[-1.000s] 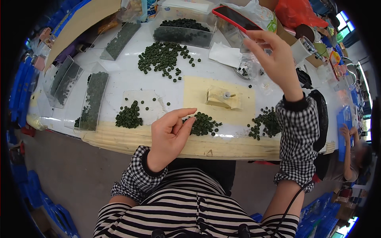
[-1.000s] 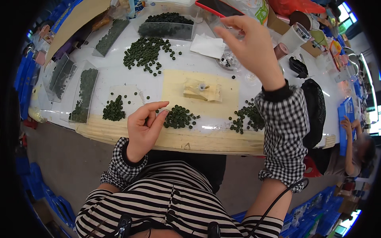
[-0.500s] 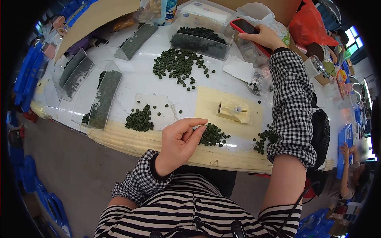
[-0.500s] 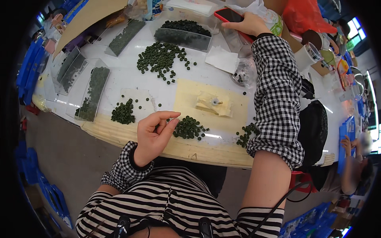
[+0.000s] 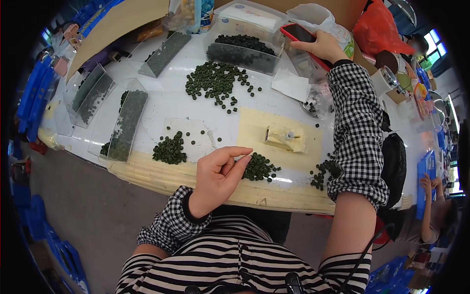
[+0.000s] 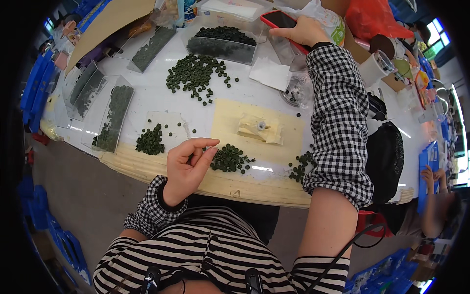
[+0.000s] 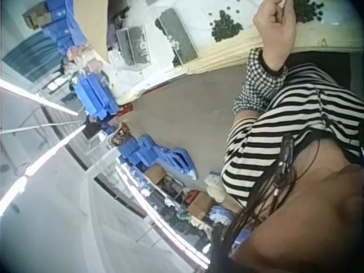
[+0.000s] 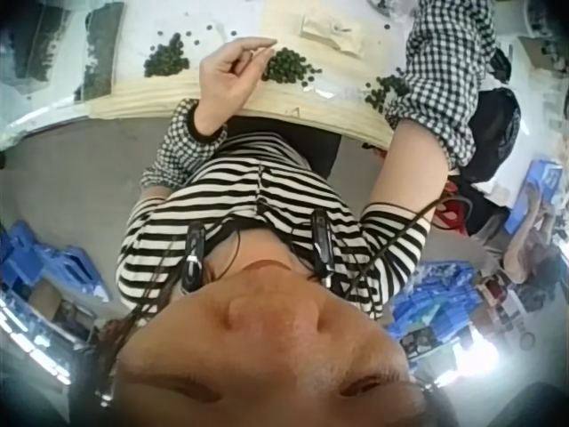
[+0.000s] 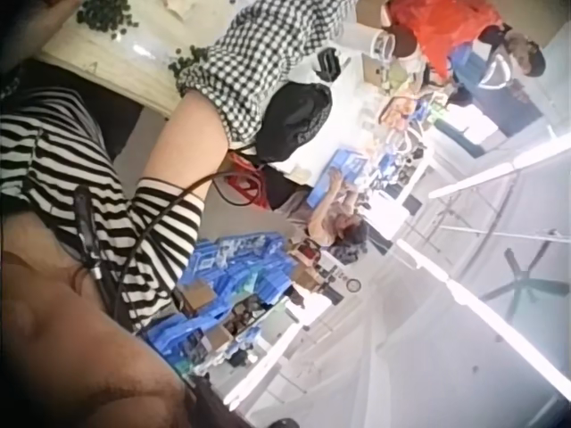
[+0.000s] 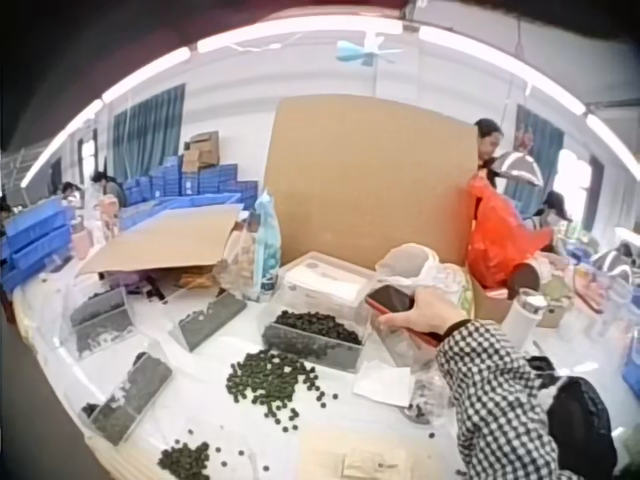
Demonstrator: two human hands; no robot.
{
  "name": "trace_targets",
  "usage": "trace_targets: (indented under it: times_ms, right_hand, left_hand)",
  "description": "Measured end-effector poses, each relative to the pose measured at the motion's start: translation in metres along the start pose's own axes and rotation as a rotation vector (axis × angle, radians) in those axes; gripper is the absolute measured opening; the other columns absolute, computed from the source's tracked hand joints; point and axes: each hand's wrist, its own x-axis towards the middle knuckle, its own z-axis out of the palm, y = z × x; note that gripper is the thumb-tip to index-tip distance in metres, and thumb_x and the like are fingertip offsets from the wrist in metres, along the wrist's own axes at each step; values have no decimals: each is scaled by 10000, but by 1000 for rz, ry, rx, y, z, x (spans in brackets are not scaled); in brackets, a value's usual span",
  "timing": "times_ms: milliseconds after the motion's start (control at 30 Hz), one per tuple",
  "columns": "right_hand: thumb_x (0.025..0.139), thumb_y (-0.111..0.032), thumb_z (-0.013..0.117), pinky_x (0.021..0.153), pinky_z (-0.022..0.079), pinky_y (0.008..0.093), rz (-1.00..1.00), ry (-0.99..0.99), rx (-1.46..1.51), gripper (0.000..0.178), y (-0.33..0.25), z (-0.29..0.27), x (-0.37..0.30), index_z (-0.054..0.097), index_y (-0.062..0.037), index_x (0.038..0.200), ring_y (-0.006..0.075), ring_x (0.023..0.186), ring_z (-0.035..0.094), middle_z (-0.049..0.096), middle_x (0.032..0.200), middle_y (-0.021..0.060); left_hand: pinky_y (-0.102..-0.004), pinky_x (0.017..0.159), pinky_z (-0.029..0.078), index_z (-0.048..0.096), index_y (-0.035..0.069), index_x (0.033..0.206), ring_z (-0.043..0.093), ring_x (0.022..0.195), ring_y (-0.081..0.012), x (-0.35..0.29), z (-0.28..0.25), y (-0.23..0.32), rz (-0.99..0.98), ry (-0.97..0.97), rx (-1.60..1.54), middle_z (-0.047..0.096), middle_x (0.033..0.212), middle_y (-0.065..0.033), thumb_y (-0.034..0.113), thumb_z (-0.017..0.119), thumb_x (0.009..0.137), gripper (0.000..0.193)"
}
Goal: Sort and clean small green plastic components on a workbench.
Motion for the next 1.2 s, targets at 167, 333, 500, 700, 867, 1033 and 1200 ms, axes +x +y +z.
trace_targets:
  times_ms: [167, 333, 500, 700, 867, 1033, 1200]
  right_hand:
    - [616, -750, 673, 807, 501, 366, -32, 35, 9, 983, 4, 0, -2, 600, 84, 1131, 307, 911, 654, 657, 996, 232]
    - [681, -746, 626, 801, 506, 375, -5, 36, -39, 949, -12, -11, -13, 594, 81, 1146, 324, 904, 660, 654, 1017, 254]
    - [783, -624, 636, 829, 501, 385, -200, 282, -1, 795, -5, -39, -41, 604, 89, 1133, 324, 969, 651, 649, 1070, 246]
    - [838, -271, 686, 655, 467, 370, -439, 371, 178, 255, -57, -61, -171, 682, -18, 866, 261, 723, 619, 653, 759, 111]
    - [771, -118, 711, 624, 448, 353, -167, 218, 196, 111, -69, -47, -280, 657, -23, 786, 259, 686, 576, 622, 722, 93]
    - [749, -55, 710, 641, 454, 350, -117, 228, 185, 79, -66, -2, -314, 666, -21, 806, 254, 730, 562, 611, 738, 80]
    - [714, -33, 710, 669, 448, 363, -128, 280, 181, 96, -70, 20, -327, 660, -27, 795, 256, 761, 550, 599, 753, 66]
  left_hand:
    - [-181, 492, 243, 671, -12, 1030, 271, 522, -6, 0, 0, 0, 3, -6, -7, 310, 573, 86, -15, 629, 868, 167]
    - [-178, 504, 239, 663, -9, 1048, 272, 532, -4, -1, -1, -5, -16, 29, -48, 312, 593, 94, -1, 629, 877, 175]
    - [-181, 505, 225, 652, -1, 1045, 269, 540, -1, 2, -1, 3, -49, 69, -128, 332, 598, 97, 33, 615, 904, 150]
    - [-208, 577, 330, 517, 16, 1160, 393, 663, -63, 0, -29, 15, -560, 28, -1113, 499, 851, -12, 99, 456, 993, 197]
    - [-229, 665, 419, 508, 0, 1158, 478, 761, -107, 3, -19, 28, -808, -34, -1200, 552, 1003, -74, 78, 462, 980, 199]
    - [-204, 623, 415, 521, -2, 1157, 488, 741, -95, -4, -16, 24, -832, -110, -1296, 584, 986, -68, 110, 441, 1000, 209]
    - [-167, 493, 350, 551, 21, 1123, 415, 624, -57, -13, -13, 10, -783, -308, -1407, 519, 819, -21, 202, 409, 1030, 248]
